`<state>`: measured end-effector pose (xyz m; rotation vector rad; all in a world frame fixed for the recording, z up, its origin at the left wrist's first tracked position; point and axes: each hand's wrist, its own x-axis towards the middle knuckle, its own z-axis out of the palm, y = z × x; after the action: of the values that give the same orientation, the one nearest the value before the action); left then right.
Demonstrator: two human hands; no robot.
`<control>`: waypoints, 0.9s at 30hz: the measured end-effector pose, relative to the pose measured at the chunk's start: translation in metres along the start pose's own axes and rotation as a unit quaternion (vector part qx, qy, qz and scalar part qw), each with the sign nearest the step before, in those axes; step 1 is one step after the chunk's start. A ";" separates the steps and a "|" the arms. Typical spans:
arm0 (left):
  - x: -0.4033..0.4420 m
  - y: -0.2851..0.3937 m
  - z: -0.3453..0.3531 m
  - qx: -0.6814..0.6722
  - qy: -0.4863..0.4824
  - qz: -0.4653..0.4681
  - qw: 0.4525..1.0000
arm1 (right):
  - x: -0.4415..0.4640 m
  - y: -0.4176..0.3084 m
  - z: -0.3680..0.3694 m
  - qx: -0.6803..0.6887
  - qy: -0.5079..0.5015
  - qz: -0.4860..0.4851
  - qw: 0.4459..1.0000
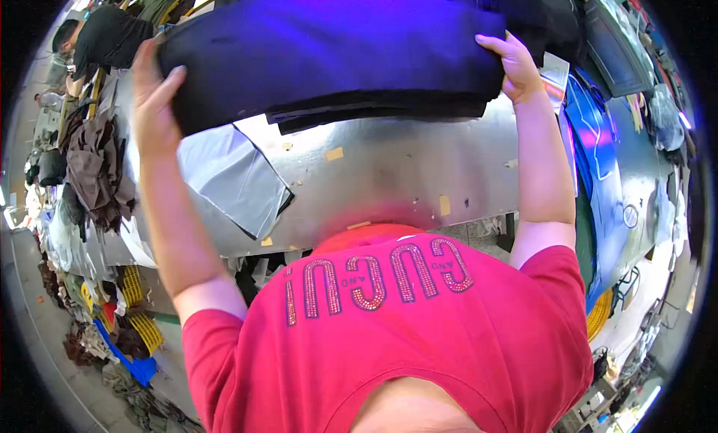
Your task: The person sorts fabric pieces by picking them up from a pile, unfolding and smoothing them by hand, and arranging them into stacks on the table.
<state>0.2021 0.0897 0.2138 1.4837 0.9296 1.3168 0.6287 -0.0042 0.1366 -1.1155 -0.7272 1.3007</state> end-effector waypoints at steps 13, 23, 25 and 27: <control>0.010 -0.158 0.054 0.103 0.092 -0.311 0.940 | 0.027 0.077 -0.065 -0.102 0.168 -0.011 0.980; 0.012 -0.184 0.045 0.157 -0.001 -0.083 0.984 | 0.027 0.071 -0.061 -0.171 0.163 -0.021 0.972; 0.011 -0.192 0.039 0.348 -0.028 -0.035 0.937 | 0.027 0.069 -0.056 -0.188 0.160 -0.030 0.969; 0.011 -0.186 0.040 0.290 -0.005 -0.046 0.956 | 0.029 0.068 -0.052 -0.216 0.168 -0.047 0.961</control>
<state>0.2493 0.1490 0.0390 1.8503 1.4439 1.0069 0.6561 0.0057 0.0507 -1.5870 -0.8147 0.8580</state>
